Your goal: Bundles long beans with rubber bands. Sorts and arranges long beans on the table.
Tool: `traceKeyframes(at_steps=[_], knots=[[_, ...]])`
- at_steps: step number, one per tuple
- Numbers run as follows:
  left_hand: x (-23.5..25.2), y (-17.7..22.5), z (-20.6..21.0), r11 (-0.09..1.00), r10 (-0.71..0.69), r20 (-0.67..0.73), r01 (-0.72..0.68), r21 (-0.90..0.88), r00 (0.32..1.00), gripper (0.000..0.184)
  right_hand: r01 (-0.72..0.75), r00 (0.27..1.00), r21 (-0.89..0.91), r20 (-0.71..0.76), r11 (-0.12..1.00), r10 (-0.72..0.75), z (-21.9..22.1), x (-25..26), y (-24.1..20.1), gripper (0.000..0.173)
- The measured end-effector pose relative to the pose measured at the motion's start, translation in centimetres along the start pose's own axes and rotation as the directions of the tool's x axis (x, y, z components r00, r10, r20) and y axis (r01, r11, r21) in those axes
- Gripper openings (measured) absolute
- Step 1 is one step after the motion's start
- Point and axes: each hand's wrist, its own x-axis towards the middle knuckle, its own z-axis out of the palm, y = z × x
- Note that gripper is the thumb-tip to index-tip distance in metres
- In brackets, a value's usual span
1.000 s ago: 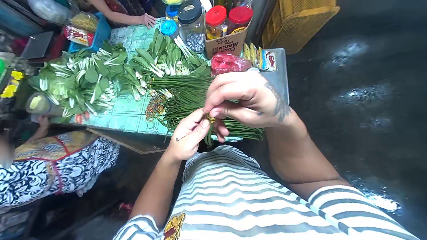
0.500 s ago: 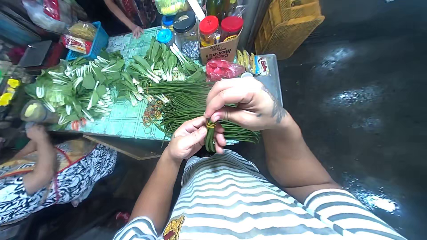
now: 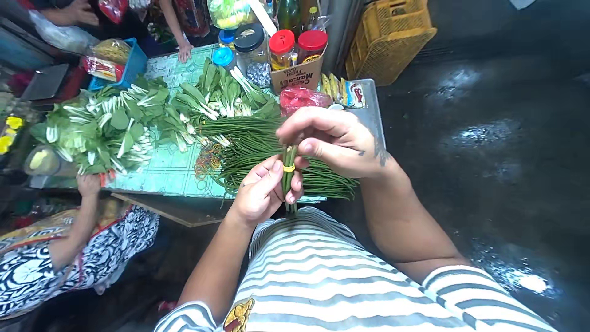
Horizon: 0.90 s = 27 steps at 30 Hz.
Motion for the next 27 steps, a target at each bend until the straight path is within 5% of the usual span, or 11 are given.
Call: traceKeyframes(at_steps=[5,10,13,16,22,25,27], knots=[[0.1,0.6,0.0,0.998,0.038,-0.061,-0.041,-0.053,0.997,0.031,-0.224,0.968,0.07,-0.102,0.972,0.23,1.6,-3.5,2.5,0.045],[0.0,1.1,-0.8,0.991,0.052,-0.118,-0.066,-0.118,0.992,0.026,-0.367,0.93,0.379,0.134,0.85,0.342,6.1,-10.1,8.1,0.075],[-0.1,2.3,-1.6,0.989,0.127,-0.244,-0.142,-0.047,0.961,0.028,-0.602,0.793,0.216,0.274,0.769,0.544,9.0,-15.0,12.3,0.05],[-0.7,3.6,-3.8,0.958,0.28,-0.416,-0.224,0.178,0.865,0.038,-0.745,0.646,0.008,0.254,0.667,0.719,9.6,-16.9,12.9,0.036],[-4.2,4.1,-10.0,0.952,0.299,-0.725,-0.246,0.183,0.62,0.046,-0.696,0.684,-0.259,0.042,0.669,0.728,6.6,-15.5,9.1,0.041],[-4.7,3.6,-12.0,0.959,0.159,-0.859,-0.282,0.018,0.486,0.048,-0.643,0.713,-0.332,0.068,0.69,0.698,4.7,-13.1,6.6,0.043],[-4.9,4.3,-13.6,0.927,0.074,-0.879,-0.358,-0.113,0.47,0.054,-0.62,0.713,-0.373,0.099,0.691,0.694,2.8,-11.0,5.6,0.043]])
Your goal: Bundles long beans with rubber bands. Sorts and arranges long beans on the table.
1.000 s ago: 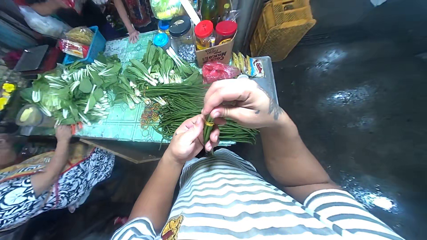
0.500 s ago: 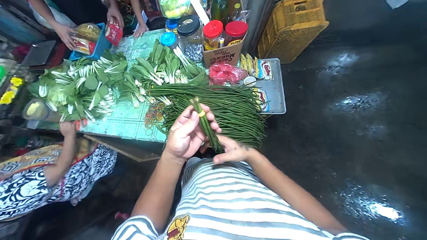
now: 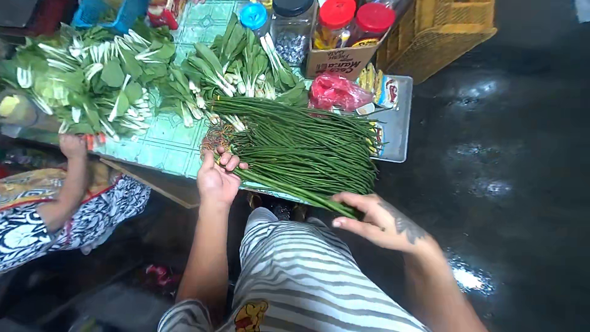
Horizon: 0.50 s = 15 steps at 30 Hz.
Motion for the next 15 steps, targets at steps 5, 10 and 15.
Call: traceKeyframes(at_steps=[5,10,15], knots=[[6.8,3.4,-1.4,0.999,0.037,0.027,-0.038,0.014,0.999,0.058,-0.212,0.977,-0.228,-0.063,0.95,0.203,-7.2,3.6,-0.1,0.042],[16.9,7.1,-1.5,0.957,0.055,0.042,-0.064,0.284,0.998,0.042,-0.275,0.961,-0.356,-0.144,0.893,0.238,-10.0,12.5,1.1,0.025],[26.6,7.7,-3.4,0.751,0.226,-0.024,-0.159,0.641,0.974,0.039,-0.435,0.9,-0.418,-0.17,0.798,0.401,-6.7,23.3,8.8,0.033]])
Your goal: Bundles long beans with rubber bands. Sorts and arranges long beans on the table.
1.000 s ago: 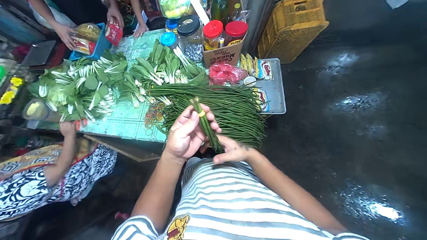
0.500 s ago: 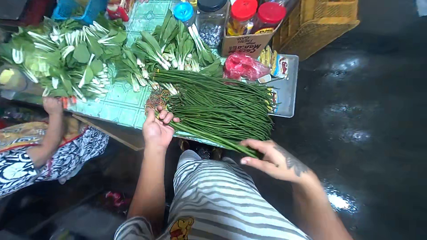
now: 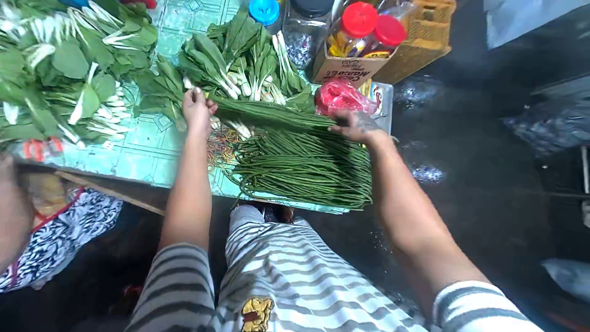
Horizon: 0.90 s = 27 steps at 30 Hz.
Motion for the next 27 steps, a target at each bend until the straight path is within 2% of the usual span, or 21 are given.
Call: traceKeyframes(at_steps=[3,6,8,10,12,16,18,21,23,25,27], knots=[[2.7,-2.9,-1.7,0.969,-0.012,-0.037,0.02,0.248,0.999,0.052,-0.138,0.981,-0.094,-0.153,0.986,0.123,4.8,2.7,-0.9,0.045],[1.4,-3.7,-3.7,0.957,-0.033,-0.041,0.043,0.287,0.999,0.054,-0.245,0.92,-0.111,-0.341,0.963,0.194,7.5,1.9,-3.8,0.049],[-0.6,-4.3,-5.7,0.955,-0.014,0.006,0.012,0.295,1.0,0.05,-0.262,0.876,-0.114,-0.444,0.958,0.187,9.0,0.3,-6.2,0.049],[-2.9,-5.1,-8.0,0.925,0.011,0.058,-0.032,0.377,0.998,0.044,-0.191,0.868,-0.117,-0.484,0.975,0.113,10.7,-1.9,-9.1,0.043],[-4.9,-6.4,-10.0,0.885,-0.003,0.107,-0.047,0.463,0.994,0.04,-0.067,0.884,-0.139,-0.467,0.988,-0.006,12.8,-3.5,-11.9,0.037],[-9.3,-9.0,-12.6,0.835,-0.086,0.225,-0.053,0.548,0.971,0.032,0.02,0.969,-0.234,-0.234,0.972,-0.076,16.7,-4.1,-15.4,0.047],[-11.0,-10.1,-13.3,0.82,-0.079,0.288,-0.102,0.564,0.954,0.028,-0.006,0.968,-0.25,-0.244,0.968,-0.057,16.7,-4.0,-16.2,0.046],[-12.0,-10.6,-12.9,0.796,-0.115,0.366,-0.135,0.59,0.923,0.028,-0.079,0.928,-0.219,-0.372,0.973,-0.008,15.7,-3.0,-16.8,0.047],[-12.6,-10.8,-12.0,0.767,-0.161,0.464,-0.185,0.614,0.871,0.036,-0.128,0.92,-0.218,-0.39,0.968,0.034,15.3,-1.1,-16.8,0.055],[-13.4,-11.1,-10.4,0.731,-0.214,0.576,-0.262,0.63,0.789,0.055,-0.21,0.954,-0.185,-0.252,0.96,0.16,14.9,0.9,-16.8,0.064],[-14.4,-11.8,-8.4,0.657,-0.272,0.624,-0.332,0.676,0.732,0.078,-0.265,0.96,-0.155,-0.138,0.952,0.244,14.1,2.4,-16.8,0.054]])
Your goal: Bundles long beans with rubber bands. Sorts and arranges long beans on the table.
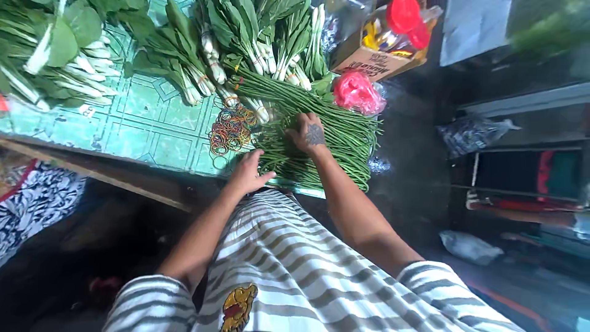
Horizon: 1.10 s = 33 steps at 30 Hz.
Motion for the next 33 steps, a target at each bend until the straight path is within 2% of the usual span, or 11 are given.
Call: traceKeyframes(at_steps=[2,5,8,12,16,18,21,23,26,29,33], knots=[[1.0,1.1,1.1,0.992,-0.041,0.033,0.037,0.119,0.999,0.084,0.015,0.996,0.03,0.084,0.999,-0.017,-1.1,1.2,-0.1,0.039],[1.6,1.2,2.2,0.986,-0.053,-0.065,0.063,0.153,0.996,0.06,0.08,0.987,0.098,0.132,0.992,-0.093,-1.6,1.4,1.5,0.036],[2.3,0.6,2.4,0.986,-0.03,-0.121,0.049,0.161,0.992,0.046,0.127,0.985,0.006,0.115,0.992,-0.127,-1.2,1.0,3.1,0.036],[2.0,1.2,1.5,0.971,-0.05,-0.116,0.076,0.225,0.992,0.046,0.177,0.979,-0.044,0.107,0.983,-0.171,-1.6,1.0,4.1,0.031],[1.6,3.4,0.7,0.956,-0.076,-0.237,0.139,0.258,0.969,0.053,0.145,0.989,0.181,0.009,0.973,-0.149,-3.9,0.4,6.1,0.029],[1.6,4.6,1.2,0.959,-0.065,-0.314,0.146,0.243,0.947,0.051,0.158,0.988,0.406,-0.069,0.9,-0.142,-4.3,0.1,8.0,0.028],[2.2,5.6,3.4,0.968,0.039,-0.326,0.046,0.247,0.945,0.052,0.109,0.993,0.778,-0.108,0.619,-0.04,-4.1,0.8,10.3,0.029],[3.2,5.8,4.6,0.959,0.114,-0.286,-0.03,0.281,0.951,0.05,0.152,0.987,0.79,-0.151,0.594,-0.052,-5.9,2.3,10.5,0.03],[4.4,6.1,4.9,0.948,0.119,-0.259,-0.032,0.316,0.958,0.046,0.35,0.937,0.709,-0.275,0.612,-0.216,-11.8,3.7,9.6,0.032],[5.0,6.4,4.4,0.94,0.074,-0.225,0.008,0.341,0.972,0.048,0.541,0.84,0.697,-0.424,0.47,-0.339,-17.1,4.0,9.1,0.029],[4.7,6.1,4.7,0.934,0.069,-0.239,0.021,0.357,0.969,0.049,0.616,0.782,0.723,-0.513,0.313,-0.355,-20.9,2.3,9.3,0.024]])
